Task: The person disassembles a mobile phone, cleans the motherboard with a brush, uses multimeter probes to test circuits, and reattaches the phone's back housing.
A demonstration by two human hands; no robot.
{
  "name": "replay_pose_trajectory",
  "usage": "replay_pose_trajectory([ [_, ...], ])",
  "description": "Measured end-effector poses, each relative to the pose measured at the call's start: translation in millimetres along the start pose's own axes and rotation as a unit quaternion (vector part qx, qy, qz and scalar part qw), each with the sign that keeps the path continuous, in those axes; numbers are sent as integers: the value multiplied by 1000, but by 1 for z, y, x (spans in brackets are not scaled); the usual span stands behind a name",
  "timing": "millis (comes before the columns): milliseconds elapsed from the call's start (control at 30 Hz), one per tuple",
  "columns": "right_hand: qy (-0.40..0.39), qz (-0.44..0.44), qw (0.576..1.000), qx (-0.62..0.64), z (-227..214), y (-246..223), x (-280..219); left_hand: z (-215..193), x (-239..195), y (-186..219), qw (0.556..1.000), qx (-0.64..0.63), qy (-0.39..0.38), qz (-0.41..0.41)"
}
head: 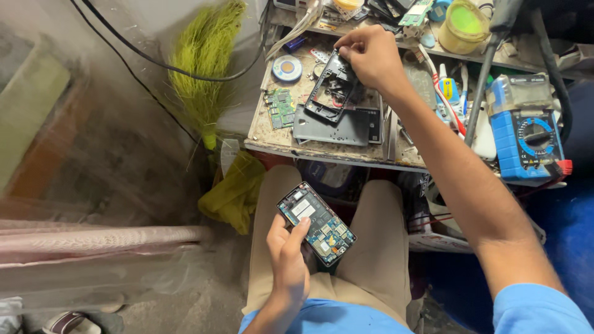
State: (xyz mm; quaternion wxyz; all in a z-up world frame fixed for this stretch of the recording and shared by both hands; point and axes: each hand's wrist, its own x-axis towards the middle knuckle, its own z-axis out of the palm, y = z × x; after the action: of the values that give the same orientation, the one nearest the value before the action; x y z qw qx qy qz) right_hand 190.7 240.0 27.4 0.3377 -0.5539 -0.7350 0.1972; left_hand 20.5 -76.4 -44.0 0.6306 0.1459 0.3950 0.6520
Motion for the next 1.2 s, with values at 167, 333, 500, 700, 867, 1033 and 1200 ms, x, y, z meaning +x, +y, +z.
replay_pose_trajectory([
  [167, 38, -68, 996, -32, 4, -3, -3, 2, 1, -2, 1000, -5, -18, 18],
  [333, 82, -171, 974, -125, 5, -15, -14, 5, -1, -2, 1000, 3, -25, 8],
  [500, 125, -216, 962, -112, -11, -39, -41, 7, 0, 3, 999, -32, -30, -5],
  [700, 86, -5, 996, 25, -37, -60, -160, 9, 15, 12, 998, -36, -48, 0],
  [867, -10, 216, 954, 209, -16, -59, -271, 20, 23, 12, 994, -32, -102, 2],
  [1033, 58, 265, 892, 362, -11, -49, -324, 31, 22, -4, 988, 1, -151, -26],
  [1200, 140, 252, 875, 390, -23, -43, -333, 36, 24, -11, 965, 69, -250, -51],
])
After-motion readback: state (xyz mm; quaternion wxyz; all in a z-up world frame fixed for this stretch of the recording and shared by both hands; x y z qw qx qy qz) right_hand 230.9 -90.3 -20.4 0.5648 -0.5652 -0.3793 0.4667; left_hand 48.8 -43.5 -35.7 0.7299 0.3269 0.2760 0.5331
